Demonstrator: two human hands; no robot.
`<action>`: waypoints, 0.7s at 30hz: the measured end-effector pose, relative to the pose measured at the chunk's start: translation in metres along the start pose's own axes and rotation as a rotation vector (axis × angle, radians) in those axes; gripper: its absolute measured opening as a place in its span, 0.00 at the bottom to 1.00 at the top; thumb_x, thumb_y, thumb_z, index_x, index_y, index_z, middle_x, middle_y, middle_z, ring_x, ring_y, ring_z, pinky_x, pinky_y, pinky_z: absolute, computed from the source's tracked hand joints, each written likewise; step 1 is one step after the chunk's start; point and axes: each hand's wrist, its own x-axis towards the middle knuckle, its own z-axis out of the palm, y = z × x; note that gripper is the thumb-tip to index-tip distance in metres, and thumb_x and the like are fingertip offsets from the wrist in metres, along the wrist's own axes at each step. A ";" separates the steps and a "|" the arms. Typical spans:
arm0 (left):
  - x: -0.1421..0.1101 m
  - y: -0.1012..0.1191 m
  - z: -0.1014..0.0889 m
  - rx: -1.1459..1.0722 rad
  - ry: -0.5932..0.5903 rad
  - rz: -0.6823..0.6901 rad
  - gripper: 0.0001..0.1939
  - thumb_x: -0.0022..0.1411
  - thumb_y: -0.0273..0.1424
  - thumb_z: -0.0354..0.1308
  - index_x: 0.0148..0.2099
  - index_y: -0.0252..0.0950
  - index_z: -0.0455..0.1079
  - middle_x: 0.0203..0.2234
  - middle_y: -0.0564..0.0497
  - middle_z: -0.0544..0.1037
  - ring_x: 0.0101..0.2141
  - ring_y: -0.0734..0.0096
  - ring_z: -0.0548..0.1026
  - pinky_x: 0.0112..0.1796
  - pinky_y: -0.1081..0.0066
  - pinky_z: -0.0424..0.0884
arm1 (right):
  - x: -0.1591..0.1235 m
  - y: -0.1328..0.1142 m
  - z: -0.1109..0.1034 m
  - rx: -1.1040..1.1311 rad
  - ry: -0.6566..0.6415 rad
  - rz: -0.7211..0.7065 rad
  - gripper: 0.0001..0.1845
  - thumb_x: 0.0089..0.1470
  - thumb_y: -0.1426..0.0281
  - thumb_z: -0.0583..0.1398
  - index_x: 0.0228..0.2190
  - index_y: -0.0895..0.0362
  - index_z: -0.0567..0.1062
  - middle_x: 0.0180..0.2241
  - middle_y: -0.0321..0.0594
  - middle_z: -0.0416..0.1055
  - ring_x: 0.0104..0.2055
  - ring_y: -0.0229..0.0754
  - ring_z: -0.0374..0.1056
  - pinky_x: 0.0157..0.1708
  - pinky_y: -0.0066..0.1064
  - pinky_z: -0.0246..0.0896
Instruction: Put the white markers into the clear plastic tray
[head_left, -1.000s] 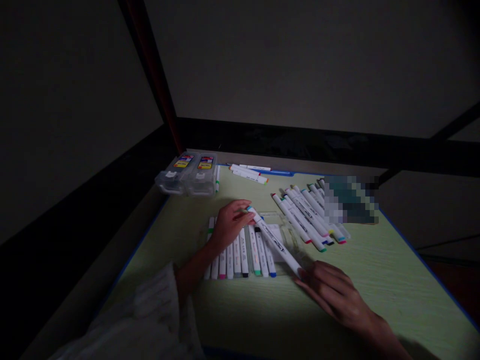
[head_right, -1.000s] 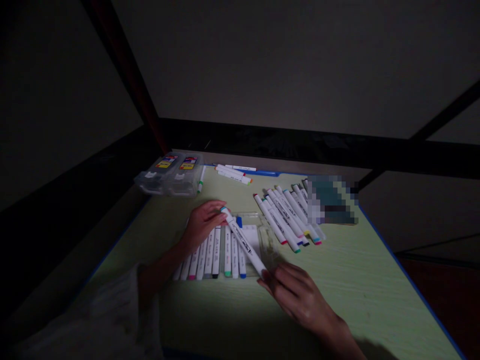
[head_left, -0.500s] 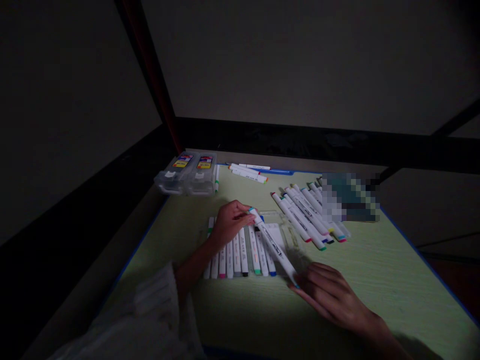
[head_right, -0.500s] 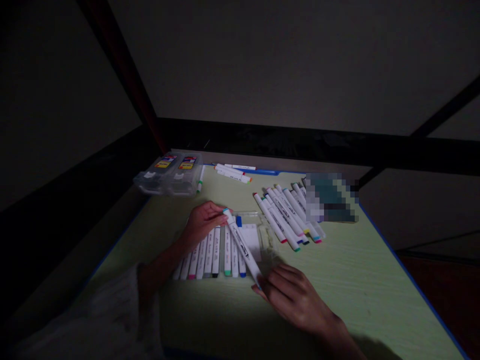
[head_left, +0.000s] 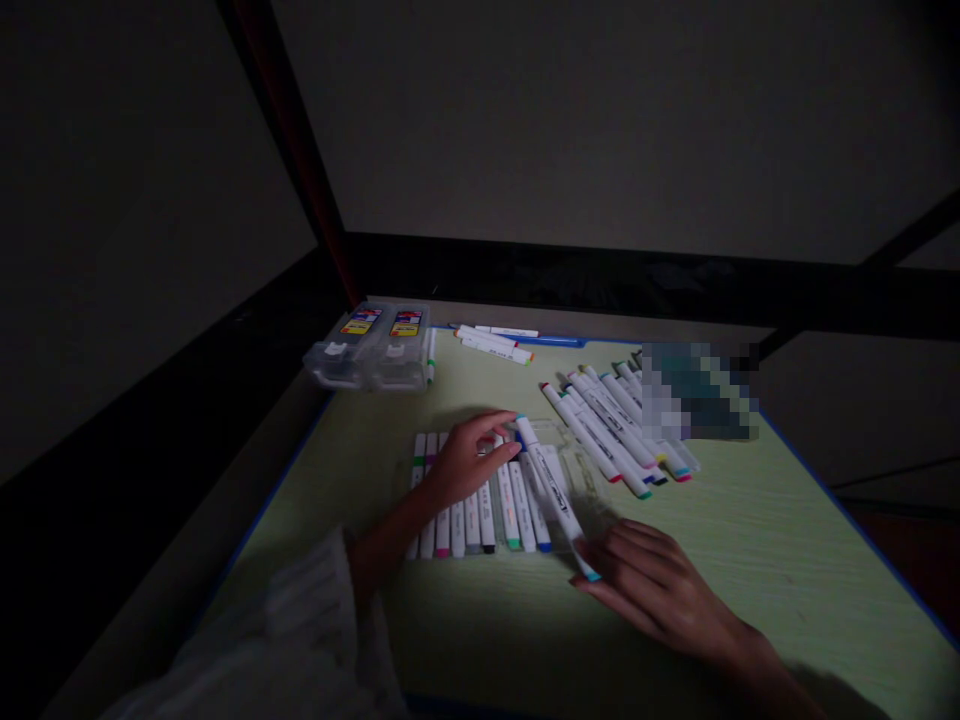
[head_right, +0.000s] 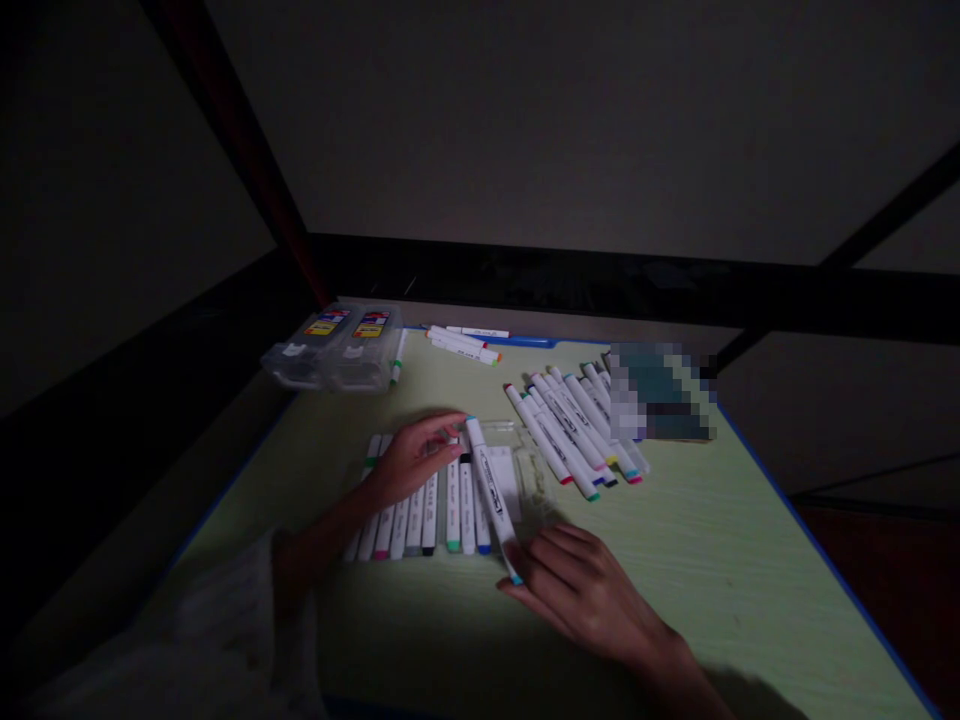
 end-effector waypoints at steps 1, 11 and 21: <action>0.000 -0.001 0.000 0.013 -0.016 0.009 0.19 0.51 0.28 0.57 0.47 0.32 0.68 0.37 0.46 0.74 0.37 0.69 0.71 0.37 0.71 0.68 | 0.000 0.000 0.000 0.002 -0.008 0.003 0.11 0.58 0.69 0.51 0.32 0.61 0.71 0.22 0.37 0.71 0.25 0.36 0.67 0.28 0.29 0.66; -0.003 -0.010 0.003 0.192 -0.085 0.152 0.22 0.55 0.25 0.53 0.53 0.38 0.63 0.48 0.46 0.69 0.49 0.64 0.65 0.49 0.62 0.61 | -0.002 0.004 0.006 0.075 -0.120 0.054 0.15 0.56 0.66 0.53 0.42 0.63 0.69 0.29 0.40 0.71 0.30 0.38 0.65 0.30 0.32 0.63; -0.004 0.002 0.002 0.505 -0.190 0.261 0.19 0.58 0.24 0.50 0.52 0.38 0.63 0.49 0.48 0.68 0.49 0.67 0.62 0.51 0.61 0.60 | -0.005 0.004 0.012 0.096 -0.278 0.121 0.21 0.56 0.62 0.53 0.48 0.60 0.65 0.34 0.42 0.71 0.36 0.41 0.64 0.36 0.36 0.61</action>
